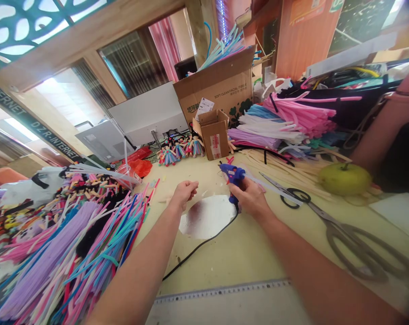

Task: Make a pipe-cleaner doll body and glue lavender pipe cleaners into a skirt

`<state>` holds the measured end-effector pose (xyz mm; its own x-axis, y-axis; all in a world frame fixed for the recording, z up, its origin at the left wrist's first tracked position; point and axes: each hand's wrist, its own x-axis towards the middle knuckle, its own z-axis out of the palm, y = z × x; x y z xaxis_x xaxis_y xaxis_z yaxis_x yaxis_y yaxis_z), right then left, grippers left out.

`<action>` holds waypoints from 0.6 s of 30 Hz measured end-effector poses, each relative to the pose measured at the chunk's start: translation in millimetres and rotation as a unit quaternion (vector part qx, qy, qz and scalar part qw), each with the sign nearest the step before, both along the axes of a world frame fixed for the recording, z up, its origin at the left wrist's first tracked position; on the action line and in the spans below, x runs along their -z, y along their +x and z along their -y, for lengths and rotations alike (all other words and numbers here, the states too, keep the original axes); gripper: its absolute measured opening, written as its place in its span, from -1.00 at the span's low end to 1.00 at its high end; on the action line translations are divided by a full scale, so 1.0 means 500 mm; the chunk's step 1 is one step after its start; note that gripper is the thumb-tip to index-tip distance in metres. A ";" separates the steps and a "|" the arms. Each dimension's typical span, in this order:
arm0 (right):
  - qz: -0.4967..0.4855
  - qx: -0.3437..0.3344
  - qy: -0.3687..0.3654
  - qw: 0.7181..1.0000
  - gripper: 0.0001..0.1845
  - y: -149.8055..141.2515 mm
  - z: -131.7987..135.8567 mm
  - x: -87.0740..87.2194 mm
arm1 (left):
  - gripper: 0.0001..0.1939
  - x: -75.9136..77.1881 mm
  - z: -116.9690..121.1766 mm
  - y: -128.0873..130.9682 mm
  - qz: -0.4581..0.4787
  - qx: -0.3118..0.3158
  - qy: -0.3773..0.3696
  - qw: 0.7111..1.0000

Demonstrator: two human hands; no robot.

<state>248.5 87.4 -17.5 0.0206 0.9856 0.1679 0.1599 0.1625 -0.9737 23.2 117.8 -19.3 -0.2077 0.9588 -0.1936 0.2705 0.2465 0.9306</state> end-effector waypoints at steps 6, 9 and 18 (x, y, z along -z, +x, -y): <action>-0.004 0.004 -0.006 1.000 -0.79 -0.001 0.004 -0.006 | -0.65 0.002 -0.010 0.010 -0.070 0.013 0.021 0.997; -0.008 0.003 -0.006 1.000 -0.77 -0.002 0.004 -0.006 | -0.78 0.013 -0.027 0.020 -0.137 0.037 0.036 0.989; 0.000 0.011 -0.012 1.000 -0.79 0.000 0.005 -0.009 | -0.85 0.025 -0.064 0.053 -0.376 0.115 0.072 0.917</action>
